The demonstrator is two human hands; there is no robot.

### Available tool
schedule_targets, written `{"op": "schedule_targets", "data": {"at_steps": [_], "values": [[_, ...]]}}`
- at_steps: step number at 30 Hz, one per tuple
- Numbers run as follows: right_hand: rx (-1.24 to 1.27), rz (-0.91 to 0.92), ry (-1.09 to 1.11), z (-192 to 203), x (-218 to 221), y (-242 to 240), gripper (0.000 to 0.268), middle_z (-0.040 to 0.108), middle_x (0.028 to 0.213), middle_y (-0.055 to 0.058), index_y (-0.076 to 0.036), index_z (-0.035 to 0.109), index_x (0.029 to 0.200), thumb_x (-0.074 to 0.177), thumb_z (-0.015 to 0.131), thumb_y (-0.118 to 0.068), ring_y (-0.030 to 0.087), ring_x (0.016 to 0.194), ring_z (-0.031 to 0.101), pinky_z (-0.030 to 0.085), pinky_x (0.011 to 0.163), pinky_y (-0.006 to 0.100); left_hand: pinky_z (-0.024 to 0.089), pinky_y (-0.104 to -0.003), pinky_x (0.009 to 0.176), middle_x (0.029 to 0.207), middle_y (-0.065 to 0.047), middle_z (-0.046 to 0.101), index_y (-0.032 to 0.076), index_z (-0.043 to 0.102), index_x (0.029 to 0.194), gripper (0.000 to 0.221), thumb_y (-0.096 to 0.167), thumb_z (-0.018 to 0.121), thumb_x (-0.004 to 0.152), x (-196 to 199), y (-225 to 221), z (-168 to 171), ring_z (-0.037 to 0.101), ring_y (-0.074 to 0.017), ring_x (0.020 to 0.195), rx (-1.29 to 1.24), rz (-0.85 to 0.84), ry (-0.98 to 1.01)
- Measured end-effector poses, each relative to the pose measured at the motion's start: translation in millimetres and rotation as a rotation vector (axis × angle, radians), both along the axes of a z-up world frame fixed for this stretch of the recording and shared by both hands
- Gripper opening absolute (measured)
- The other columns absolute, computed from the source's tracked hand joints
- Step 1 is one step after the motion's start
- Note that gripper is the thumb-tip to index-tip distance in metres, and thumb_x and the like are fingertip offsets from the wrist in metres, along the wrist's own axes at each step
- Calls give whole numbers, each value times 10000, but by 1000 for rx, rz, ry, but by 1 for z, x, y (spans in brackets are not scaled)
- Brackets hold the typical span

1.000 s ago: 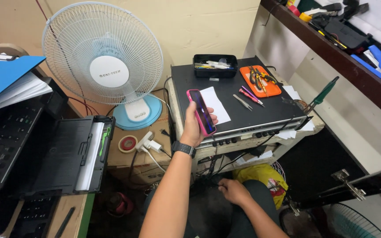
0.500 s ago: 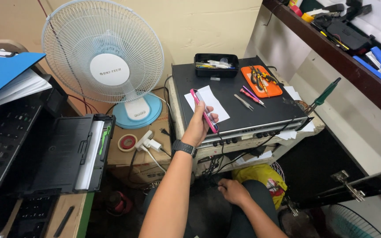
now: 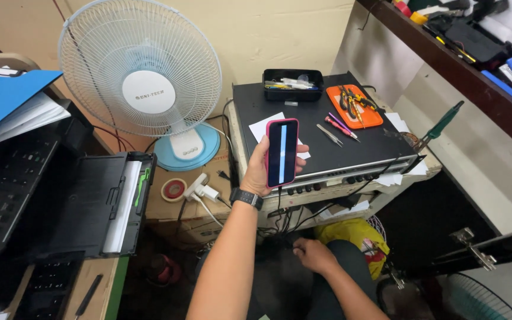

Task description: The person is checking a smartphone, putting it into a protective case, and connecting it to a charger at a repair bench.

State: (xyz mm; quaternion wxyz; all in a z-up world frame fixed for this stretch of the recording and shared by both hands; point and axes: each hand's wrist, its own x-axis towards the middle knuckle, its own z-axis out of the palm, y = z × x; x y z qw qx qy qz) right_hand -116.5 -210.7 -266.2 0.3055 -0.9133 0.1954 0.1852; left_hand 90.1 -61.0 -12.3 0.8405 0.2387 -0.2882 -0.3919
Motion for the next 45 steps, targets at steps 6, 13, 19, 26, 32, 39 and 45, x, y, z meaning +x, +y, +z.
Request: {"op": "schedule_targets", "data": {"at_steps": [6,13,19,26,32,39,45], "values": [[7,-9,-3,11,-3,1,417,816,1474,69,-213,774,1486,1130,666,-400,337,1357,761,607,1070,490,714,-467,935,1476,-375,723,-62,574,1642,892,644,632,1099,5,-5,-10,831,-397,1108,9,-81,-18],[8,-12,-12,13,-4,2,442,798,1510,77,-232,765,1515,1130,650,-417,349,1388,748,604,1108,488,723,-465,923,1459,-354,734,-83,598,1591,915,669,665,1076,1,-1,-2,831,-384,1099,-1,-91,-13],[48,-17,23,18,-4,2,454,768,1551,94,-234,738,1553,1153,632,-420,366,1389,741,614,1082,512,722,-476,922,1426,-322,764,-83,595,1591,891,657,640,1096,-2,3,6,832,-377,1083,-49,-97,30],[49,-7,-4,12,-5,-1,450,785,1514,102,-219,743,1543,1148,639,-406,373,1355,749,625,1053,525,721,-501,919,1413,-331,762,-62,594,1613,929,687,666,1069,-1,1,3,827,-401,1063,-51,-85,59],[74,5,12,16,-5,-2,468,745,1572,116,-213,712,1582,1169,611,-409,385,1404,719,617,1080,526,728,-476,909,1383,-320,776,-79,615,1580,932,678,704,1044,-4,1,9,841,-379,1054,4,-65,21],[197,-38,-18,61,-14,6,490,705,1611,283,-65,722,1588,1184,590,-310,464,1551,630,539,1285,574,771,-516,881,1297,-314,836,-67,738,1494,972,773,586,1028,-5,-10,2,883,-396,1036,72,50,21],[212,-51,-15,76,-17,11,480,708,1606,290,-72,736,1574,1178,608,-311,467,1553,629,535,1287,587,770,-524,870,1266,-309,845,-68,735,1496,965,765,605,1028,-3,-11,-3,885,-393,1015,68,49,30]]}}
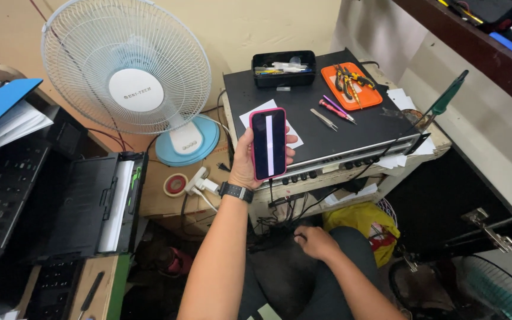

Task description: The person is checking a smartphone, putting it into a protective case, and connecting it to a charger at a repair bench.

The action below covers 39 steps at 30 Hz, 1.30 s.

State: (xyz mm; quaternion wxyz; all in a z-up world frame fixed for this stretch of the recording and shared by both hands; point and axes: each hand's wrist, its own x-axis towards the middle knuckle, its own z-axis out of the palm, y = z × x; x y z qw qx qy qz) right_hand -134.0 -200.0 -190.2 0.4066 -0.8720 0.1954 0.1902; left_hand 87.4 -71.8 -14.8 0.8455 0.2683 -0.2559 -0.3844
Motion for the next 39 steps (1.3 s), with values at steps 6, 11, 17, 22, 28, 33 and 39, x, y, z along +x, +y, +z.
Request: {"op": "schedule_targets", "data": {"at_steps": [6,11,17,22,28,33,39], "values": [[-44,-3,-23,-17,5,-1,450,745,1564,266,-105,764,1541,1160,628,-302,455,1519,662,572,1253,565,769,-527,886,1290,-306,838,-62,725,1514,955,757,604,1038,2,-3,-4,880,-401,1047,-12,-4,5],[-52,2,-16,-25,7,-4,440,763,1543,259,-119,788,1517,1154,633,-316,447,1497,685,583,1240,555,775,-510,886,1276,-295,847,-58,732,1502,945,755,622,1033,0,-1,0,884,-385,1036,-18,-11,4],[-62,11,-10,-21,8,-2,446,767,1535,260,-121,780,1525,1153,635,-320,442,1491,691,586,1238,550,772,-511,890,1276,-290,847,-59,724,1516,959,762,613,1033,0,1,2,882,-383,1039,-12,-5,-3],[-55,7,-15,-19,6,-1,445,767,1532,267,-121,782,1522,1155,634,-324,446,1490,690,587,1239,549,774,-491,893,1289,-283,848,-56,722,1521,959,762,608,1034,-1,2,2,883,-369,1052,-6,-12,-4],[-41,3,-17,-12,6,2,452,753,1549,277,-105,776,1533,1164,631,-321,449,1496,683,580,1247,555,774,-492,890,1290,-284,847,-55,718,1526,960,764,601,1040,1,2,1,884,-365,1048,-4,-14,-3],[-43,-21,-36,-19,5,4,461,754,1546,279,-74,762,1541,1164,636,-307,445,1501,682,568,1257,556,781,-499,845,1238,-276,862,-3,769,1440,926,812,567,1050,9,-5,-6,888,-361,996,115,49,56],[73,-40,-78,-15,8,1,441,748,1551,285,-65,775,1521,1161,652,-287,479,1519,649,544,1274,596,770,-532,827,1167,-281,865,-36,734,1329,875,756,408,1150,6,-6,8,882,-373,969,205,170,172]]}}
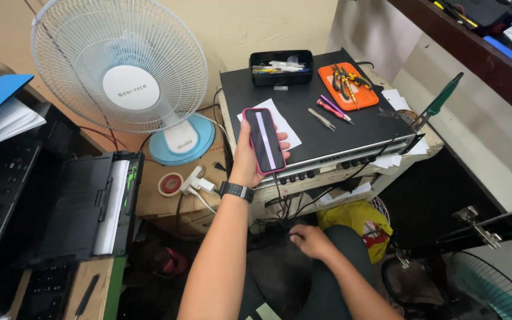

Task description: The person is checking a smartphone, putting it into a protective case, and connecting it to a charger at a repair bench.

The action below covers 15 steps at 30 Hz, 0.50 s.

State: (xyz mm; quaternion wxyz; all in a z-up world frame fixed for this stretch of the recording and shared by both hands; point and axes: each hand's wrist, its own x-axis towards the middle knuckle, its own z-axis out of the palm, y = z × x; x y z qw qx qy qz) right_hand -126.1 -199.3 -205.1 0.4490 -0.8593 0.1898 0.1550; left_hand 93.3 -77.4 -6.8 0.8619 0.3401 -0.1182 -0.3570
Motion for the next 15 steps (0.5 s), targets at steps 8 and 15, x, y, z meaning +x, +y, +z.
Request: {"op": "schedule_targets", "data": {"at_steps": [8,15], "values": [[31,-397,-652,136,-10,-10,205,896,919,192,-72,881,1170,1106,738,-203,322,927,853,660,925,484,718,-659,920,1362,-406,769,-38,627,1514,1019,846,302,1128,10,-14,-11,794,-535,1197,17,80,133],[-264,-374,-948,217,60,-9,693,745,1402,318,-10,620,1610,1033,896,-277,493,1302,759,632,1102,525,717,-572,963,1474,-402,721,-54,567,1618,904,709,469,1142,-37,-18,64,778,-467,1303,336,299,108]]}}
